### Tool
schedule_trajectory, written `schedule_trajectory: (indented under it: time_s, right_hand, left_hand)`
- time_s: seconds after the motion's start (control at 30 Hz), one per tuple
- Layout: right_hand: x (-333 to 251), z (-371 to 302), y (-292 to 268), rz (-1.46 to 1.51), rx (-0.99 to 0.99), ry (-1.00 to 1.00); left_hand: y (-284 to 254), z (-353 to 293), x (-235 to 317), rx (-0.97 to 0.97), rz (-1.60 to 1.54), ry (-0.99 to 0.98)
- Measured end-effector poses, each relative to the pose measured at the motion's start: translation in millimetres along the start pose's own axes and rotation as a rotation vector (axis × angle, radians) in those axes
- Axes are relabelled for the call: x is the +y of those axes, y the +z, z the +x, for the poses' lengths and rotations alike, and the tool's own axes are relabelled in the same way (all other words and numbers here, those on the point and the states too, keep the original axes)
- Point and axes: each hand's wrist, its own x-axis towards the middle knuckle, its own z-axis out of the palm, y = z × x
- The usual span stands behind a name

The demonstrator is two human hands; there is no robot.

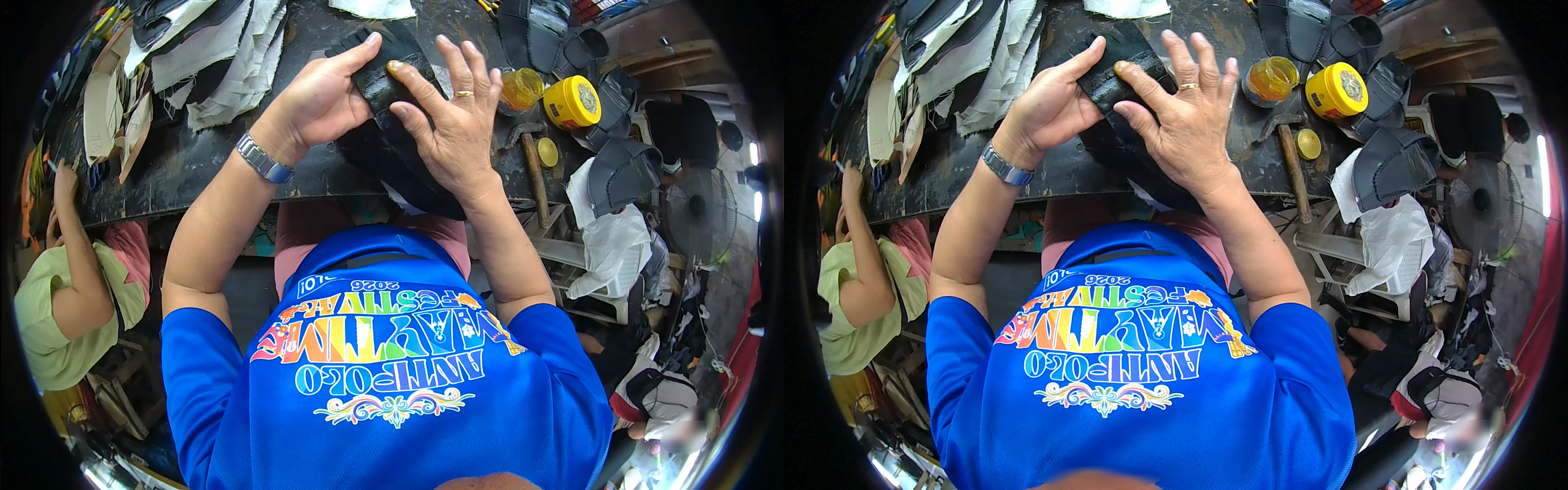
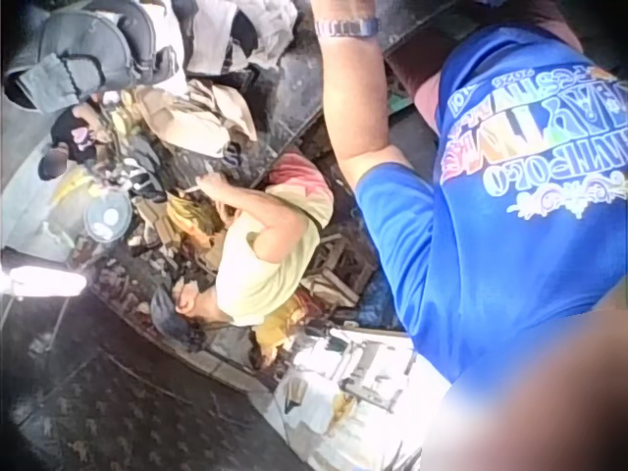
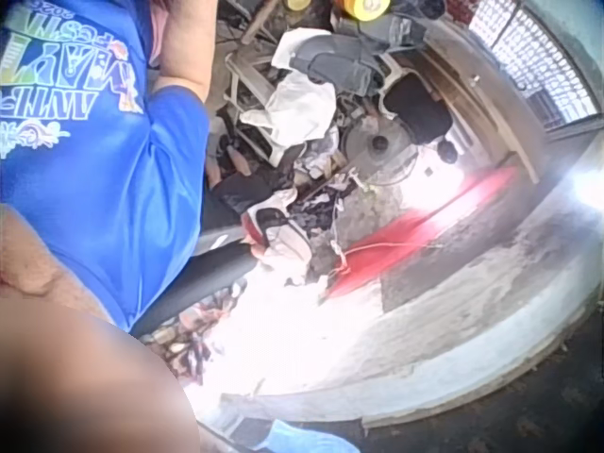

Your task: The person applies glue to the edges of a black slip-on shoe using a small yellow applicator, then presses the glued edges together. The person repeats this process on multiple shoes, handling them one at a time and placing finished shoes aside.

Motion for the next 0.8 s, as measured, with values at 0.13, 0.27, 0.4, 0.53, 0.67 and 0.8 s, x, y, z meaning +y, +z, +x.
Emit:
schedule_trajectory:
  time_s: [0.13,0.27,0.4,0.53,0.67,0.8]
  right_hand:
    - [6.0,1.3,1.0,-0.119,-0.012,0.086]
    - [21.0,5.2,-7.1,-0.157,-0.019,0.169]
    - [21.7,0.1,-14.8,-0.016,0.021,0.119]
    - [10.2,-14.6,-15.3,-0.227,-0.121,0.006]
    - [11.6,-22.3,-22.9,-0.007,-0.097,0.031]
    - [9.8,-26.7,-39.2,0.680,-0.059,0.419]
  left_hand:
    - [1.5,-4.1,-1.4,0.063,0.049,0.013]
    - [3.1,-6.1,1.5,0.048,0.041,-0.023]
    - [-2.1,-5.2,1.5,0.028,0.001,-0.017]
    - [-11.6,0.8,-0.2,-0.114,-0.123,-0.015]
    - [-9.3,-1.9,2.9,-0.101,-0.151,-0.047]
    - [5.6,-14.2,12.2,-0.066,-0.146,-0.006]
